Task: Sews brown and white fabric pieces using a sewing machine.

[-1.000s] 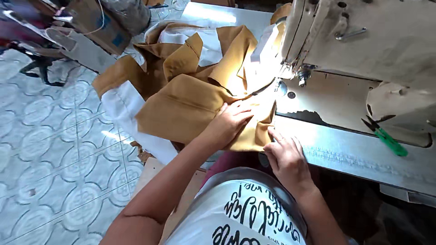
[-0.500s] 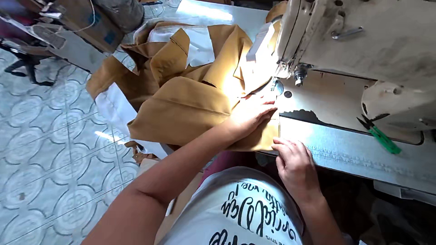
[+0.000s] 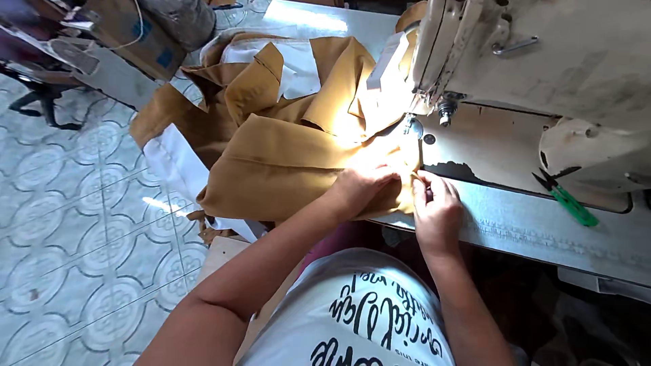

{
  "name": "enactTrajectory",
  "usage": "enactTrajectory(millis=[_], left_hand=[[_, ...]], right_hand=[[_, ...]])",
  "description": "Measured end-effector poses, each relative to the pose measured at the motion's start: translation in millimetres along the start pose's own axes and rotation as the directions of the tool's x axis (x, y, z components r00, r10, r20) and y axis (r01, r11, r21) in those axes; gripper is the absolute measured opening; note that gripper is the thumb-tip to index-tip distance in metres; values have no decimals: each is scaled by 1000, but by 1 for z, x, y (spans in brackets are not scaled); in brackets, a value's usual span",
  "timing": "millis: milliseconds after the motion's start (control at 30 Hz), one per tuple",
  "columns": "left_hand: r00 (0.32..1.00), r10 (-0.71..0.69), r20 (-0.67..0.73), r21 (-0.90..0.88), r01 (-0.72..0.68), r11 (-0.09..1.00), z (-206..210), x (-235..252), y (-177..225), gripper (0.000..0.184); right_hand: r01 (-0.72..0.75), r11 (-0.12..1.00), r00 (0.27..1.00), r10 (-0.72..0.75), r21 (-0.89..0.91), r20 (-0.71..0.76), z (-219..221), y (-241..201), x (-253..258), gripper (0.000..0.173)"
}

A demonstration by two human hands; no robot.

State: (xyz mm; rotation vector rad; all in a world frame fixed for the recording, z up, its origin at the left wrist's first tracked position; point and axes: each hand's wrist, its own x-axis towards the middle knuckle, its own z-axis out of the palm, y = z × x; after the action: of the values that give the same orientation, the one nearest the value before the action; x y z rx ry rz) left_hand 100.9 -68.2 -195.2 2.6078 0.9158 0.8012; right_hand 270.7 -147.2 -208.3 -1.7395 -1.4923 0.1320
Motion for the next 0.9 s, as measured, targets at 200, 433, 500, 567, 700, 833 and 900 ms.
enactTrajectory(millis=[200, 433, 500, 567, 700, 833, 900], left_hand=[[972, 1, 236, 188, -46, 981, -8, 16, 15, 49], [950, -4, 313, 296, -93, 951, -8, 24, 24, 45], [943, 4, 333, 270, -100, 958, -12, 25, 25, 35], [911, -9, 413, 194, -78, 978, -24, 26, 27, 31], [857, -28, 515, 102, -28, 994, -47, 33, 23, 23], [917, 229, 327, 28, -251, 968, -29, 48, 0, 31], [887, 350, 301, -67, -346, 936, -13, 52, -21, 36]], right_hand=[[-103, 982, 992, 112, 161, -51, -4, 4, 4, 21], [-20, 996, 1000, 22, 82, -19, -4, 4, 0, 24], [18, 1000, 1000, -18, 18, 18, -4, 1, -2, 25], [51, 997, 998, -49, -64, 46, -3, -2, -4, 27], [87, 979, 994, -73, -185, 80, 1, -4, -3, 30], [92, 963, 992, -67, -255, 107, 2, -6, -2, 29], [78, 962, 992, -49, -263, 115, -2, -7, -5, 29]])
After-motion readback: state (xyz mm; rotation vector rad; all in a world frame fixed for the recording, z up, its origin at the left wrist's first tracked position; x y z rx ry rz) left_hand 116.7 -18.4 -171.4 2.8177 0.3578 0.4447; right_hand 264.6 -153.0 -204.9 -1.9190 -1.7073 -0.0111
